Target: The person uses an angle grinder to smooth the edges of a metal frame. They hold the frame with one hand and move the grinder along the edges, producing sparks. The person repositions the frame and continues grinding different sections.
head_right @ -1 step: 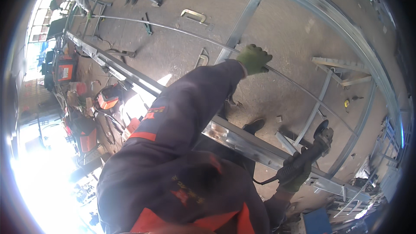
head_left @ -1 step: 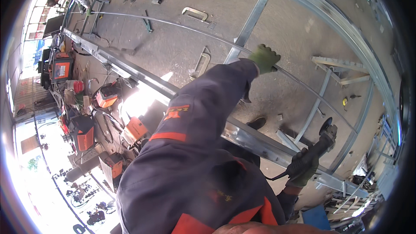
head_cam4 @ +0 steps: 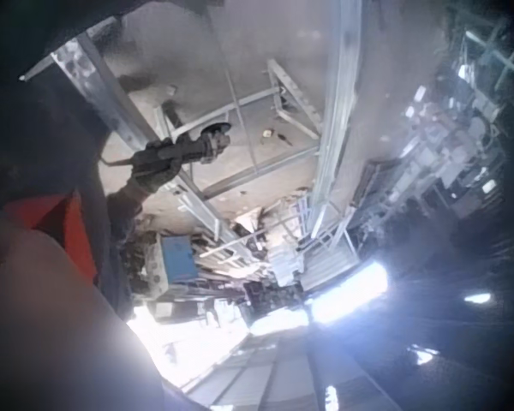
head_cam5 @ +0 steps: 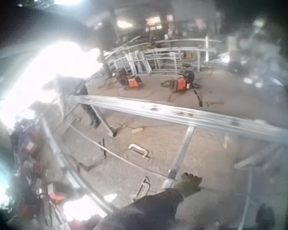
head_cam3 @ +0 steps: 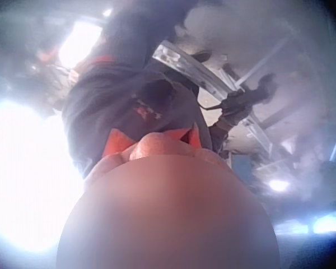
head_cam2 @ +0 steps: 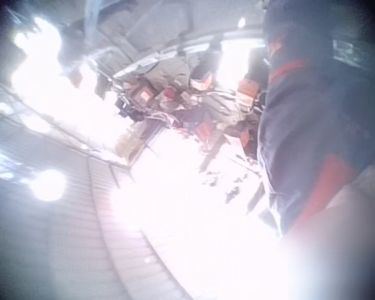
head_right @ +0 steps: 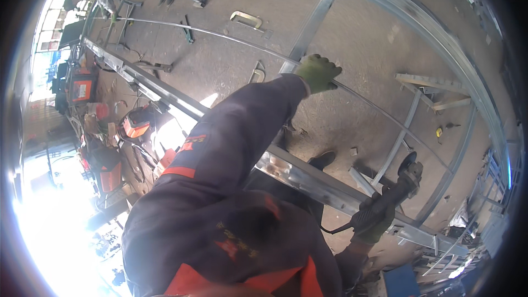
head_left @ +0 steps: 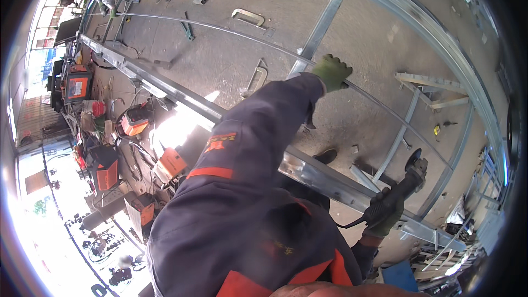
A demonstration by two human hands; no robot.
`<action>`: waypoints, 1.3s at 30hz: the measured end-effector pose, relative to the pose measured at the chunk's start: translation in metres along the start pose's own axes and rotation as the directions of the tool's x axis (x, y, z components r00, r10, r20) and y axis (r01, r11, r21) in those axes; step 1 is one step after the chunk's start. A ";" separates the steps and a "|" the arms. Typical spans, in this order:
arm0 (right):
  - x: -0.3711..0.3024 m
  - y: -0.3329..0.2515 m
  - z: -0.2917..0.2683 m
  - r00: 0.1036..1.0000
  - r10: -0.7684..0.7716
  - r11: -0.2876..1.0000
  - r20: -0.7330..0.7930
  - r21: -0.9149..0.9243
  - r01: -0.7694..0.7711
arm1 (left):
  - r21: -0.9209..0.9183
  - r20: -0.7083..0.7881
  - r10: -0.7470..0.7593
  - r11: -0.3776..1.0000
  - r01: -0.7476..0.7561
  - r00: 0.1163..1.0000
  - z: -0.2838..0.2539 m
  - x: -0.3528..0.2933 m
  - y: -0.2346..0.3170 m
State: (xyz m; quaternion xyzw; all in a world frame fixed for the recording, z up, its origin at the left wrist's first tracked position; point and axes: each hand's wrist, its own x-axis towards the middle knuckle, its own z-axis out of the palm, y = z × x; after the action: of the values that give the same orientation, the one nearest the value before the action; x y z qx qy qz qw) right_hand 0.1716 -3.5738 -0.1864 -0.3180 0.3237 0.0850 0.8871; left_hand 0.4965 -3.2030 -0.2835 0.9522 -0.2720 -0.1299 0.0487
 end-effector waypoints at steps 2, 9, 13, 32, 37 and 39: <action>-0.004 0.009 0.016 1.000 0.005 1.000 0.012 0.022 -0.006 | 0.024 -0.020 -0.065 0.998 0.065 0.998 -0.003 -0.027 -0.028; -0.027 0.070 0.095 0.997 -0.032 0.999 0.069 -0.012 0.033 | 0.001 -0.173 -0.404 0.912 0.410 0.898 0.006 -0.130 -0.140; -0.036 0.102 0.137 0.997 -0.049 0.989 0.054 -0.139 0.056 | -0.038 -0.410 -0.441 0.883 0.468 0.798 -0.002 -0.215 -0.176; -0.059 0.289 0.310 0.882 0.350 0.793 0.315 -0.601 -0.100 | -0.731 0.419 -0.908 -0.331 0.597 0.010 0.281 -0.786 0.033; -0.081 0.383 0.385 0.914 0.327 0.769 0.240 -0.630 -0.110 | -0.632 0.675 -0.737 -0.560 0.535 0.027 0.354 -0.891 0.015; -0.087 0.434 0.421 0.934 0.271 0.767 0.231 -0.638 -0.065 | -0.585 0.739 -0.673 -0.615 0.529 0.034 0.363 -0.927 -0.021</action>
State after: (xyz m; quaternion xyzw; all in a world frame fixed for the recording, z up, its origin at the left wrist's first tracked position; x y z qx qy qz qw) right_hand 0.1681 -2.9688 -0.1048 -0.5436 0.1621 0.3156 0.7607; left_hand -0.3514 -2.7015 -0.4315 0.5819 0.6186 -0.1859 0.4941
